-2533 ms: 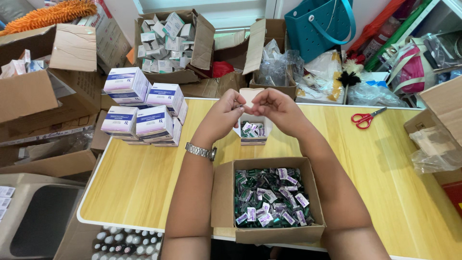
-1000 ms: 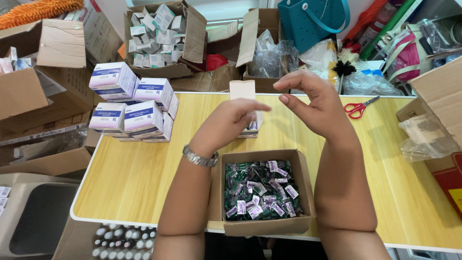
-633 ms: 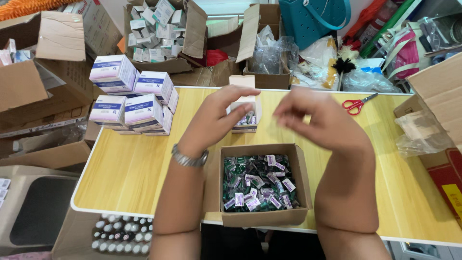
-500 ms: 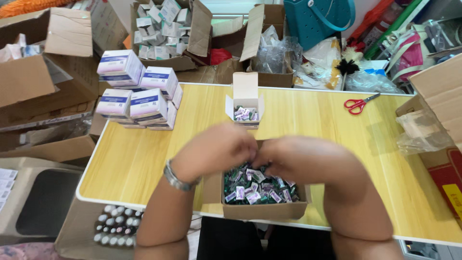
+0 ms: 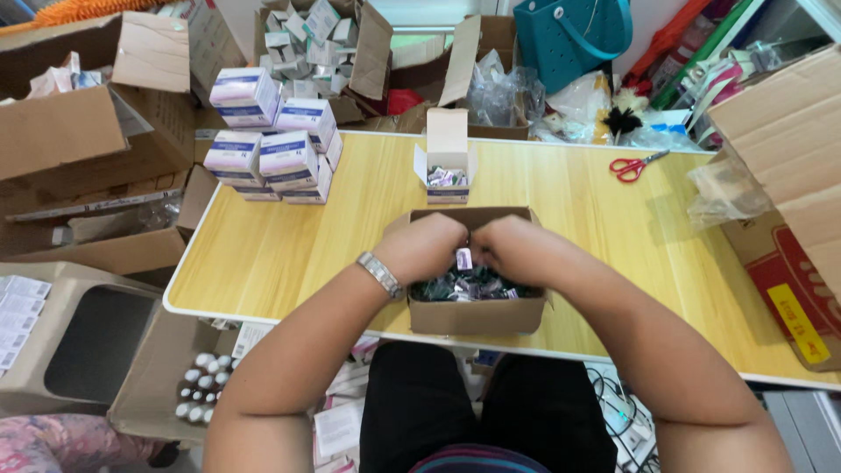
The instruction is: The person repeatedly picks small green-wrapped items from a large cardboard box and places them into a small open white box on the table. The person handles the items one at a time and continues filling the small box throughout the clip.
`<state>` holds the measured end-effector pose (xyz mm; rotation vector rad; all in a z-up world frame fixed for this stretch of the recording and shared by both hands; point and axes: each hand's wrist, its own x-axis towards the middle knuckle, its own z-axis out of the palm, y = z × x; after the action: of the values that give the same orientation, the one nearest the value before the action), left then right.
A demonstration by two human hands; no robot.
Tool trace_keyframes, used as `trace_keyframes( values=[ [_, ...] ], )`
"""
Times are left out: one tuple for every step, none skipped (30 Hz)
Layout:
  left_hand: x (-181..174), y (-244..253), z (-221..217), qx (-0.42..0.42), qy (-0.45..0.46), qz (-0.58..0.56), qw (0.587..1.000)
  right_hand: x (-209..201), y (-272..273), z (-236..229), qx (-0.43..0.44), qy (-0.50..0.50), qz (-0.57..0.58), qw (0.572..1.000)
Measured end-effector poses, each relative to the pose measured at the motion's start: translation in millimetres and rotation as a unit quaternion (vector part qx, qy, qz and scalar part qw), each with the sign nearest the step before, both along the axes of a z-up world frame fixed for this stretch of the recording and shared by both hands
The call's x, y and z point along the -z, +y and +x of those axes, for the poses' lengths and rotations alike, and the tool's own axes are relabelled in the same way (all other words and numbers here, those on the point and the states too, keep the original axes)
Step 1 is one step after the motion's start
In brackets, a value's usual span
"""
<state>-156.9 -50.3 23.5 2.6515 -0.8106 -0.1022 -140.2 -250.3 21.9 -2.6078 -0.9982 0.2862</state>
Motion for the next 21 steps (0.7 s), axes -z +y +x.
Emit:
trace_keyframes(
  values=[
    [-4,3,-2,-0.029,0.023,0.002,0.999,-2,-3,2,0.020,0.002,0.040,0.999],
    [-8,5,-3,-0.057,0.045,0.003,0.997,-5,-6,2,0.038,0.022,0.048,0.998],
    [-12,6,-3,-0.050,0.063,-0.025,0.996,-9,-7,3,0.055,0.042,0.056,0.996],
    [-16,7,-3,-0.042,0.079,-0.054,0.994,-12,-8,2,0.072,0.061,0.064,0.993],
    [-20,7,-3,-0.032,0.094,-0.082,0.992,-15,-10,2,0.102,0.104,0.078,0.986],
    [-22,8,-2,-0.042,0.137,-0.104,0.984,-17,-12,2,0.132,0.147,0.091,0.976],
    [-22,11,0,-0.049,0.178,-0.126,0.975,-19,-13,2,0.162,0.189,0.103,0.963],
    [-21,13,2,-0.057,0.220,-0.147,0.963,-20,-15,5,0.133,0.179,0.124,0.967],
    [-19,16,5,-0.055,0.232,-0.168,0.956,-20,-18,7,0.104,0.169,0.145,0.969],
    [-15,21,9,-0.053,0.245,-0.188,0.950,-19,-22,10,0.075,0.159,0.165,0.970],
    [-12,25,12,-0.051,0.257,-0.209,0.942,-18,-25,13,0.088,0.221,0.193,0.952],
    [-7,29,17,-0.040,0.293,-0.260,0.919,-17,-27,15,0.102,0.282,0.219,0.929],
    [-2,31,20,-0.030,0.329,-0.309,0.892,-15,-28,17,0.114,0.341,0.245,0.900],
    [3,33,24,-0.019,0.362,-0.358,0.860,-12,-28,19,0.140,0.381,0.269,0.873],
    [7,35,27,-0.024,0.379,-0.371,0.847,-10,-28,21,0.166,0.420,0.293,0.843],
    [10,37,29,-0.028,0.395,-0.385,0.834,-8,-27,22,0.191,0.456,0.315,0.810],
    [11,39,31,-0.033,0.411,-0.397,0.820,-7,-27,24,0.183,0.470,0.332,0.798],
    [12,39,32,-0.038,0.421,-0.408,0.809,-5,-27,25,0.176,0.482,0.348,0.785],
    [13,38,32,-0.043,0.430,-0.420,0.798,-3,-27,27,0.168,0.494,0.363,0.772],
    [13,37,31,-0.048,0.440,-0.431,0.787,-2,-26,29,0.168,0.482,0.367,0.778],
    [12,38,30,-0.045,0.455,-0.463,0.759,-1,-26,33,0.168,0.469,0.370,0.784]
  ],
)
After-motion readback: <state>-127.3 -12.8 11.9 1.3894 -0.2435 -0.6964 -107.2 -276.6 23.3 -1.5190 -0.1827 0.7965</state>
